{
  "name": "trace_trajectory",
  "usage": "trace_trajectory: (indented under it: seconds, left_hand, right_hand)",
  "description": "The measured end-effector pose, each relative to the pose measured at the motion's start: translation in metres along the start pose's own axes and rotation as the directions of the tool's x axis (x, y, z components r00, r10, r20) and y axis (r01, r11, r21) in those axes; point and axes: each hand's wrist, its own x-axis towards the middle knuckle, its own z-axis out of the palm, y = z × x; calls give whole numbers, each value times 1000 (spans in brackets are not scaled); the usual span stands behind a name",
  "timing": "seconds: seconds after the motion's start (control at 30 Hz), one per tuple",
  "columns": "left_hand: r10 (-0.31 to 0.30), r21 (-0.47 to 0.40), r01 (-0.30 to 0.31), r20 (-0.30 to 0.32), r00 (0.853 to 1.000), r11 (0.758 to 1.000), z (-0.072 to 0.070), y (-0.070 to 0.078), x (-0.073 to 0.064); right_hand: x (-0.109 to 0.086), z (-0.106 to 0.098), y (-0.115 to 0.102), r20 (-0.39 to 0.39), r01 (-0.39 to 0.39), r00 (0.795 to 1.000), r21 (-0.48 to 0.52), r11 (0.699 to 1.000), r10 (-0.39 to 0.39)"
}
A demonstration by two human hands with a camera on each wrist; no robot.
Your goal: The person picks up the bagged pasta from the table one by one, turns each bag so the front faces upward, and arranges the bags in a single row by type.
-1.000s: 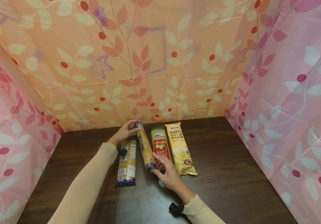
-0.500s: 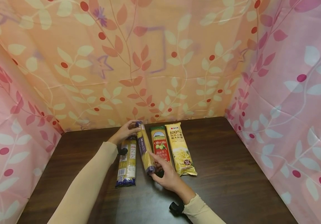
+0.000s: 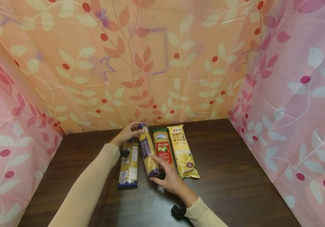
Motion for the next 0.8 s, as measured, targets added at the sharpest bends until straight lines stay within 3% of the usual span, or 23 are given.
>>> trace_trajectory:
  seconds: [0.43, 0.63, 0.8]
  left_hand:
    - [-20, -7, 20, -66, 998, 1000, 3, 0, 0]
    - [5, -44, -6, -26, 1000, 999, 1, -3, 1]
    - [7, -48, -7, 5, 1000, 999, -3, -5, -1]
  right_hand:
    - [0, 2, -3, -43, -62, 997, 83, 995, 65]
    - [1, 2, -2, -40, -91, 994, 196, 976, 100]
    - [0, 3, -2, -43, -93, 994, 225, 970, 105]
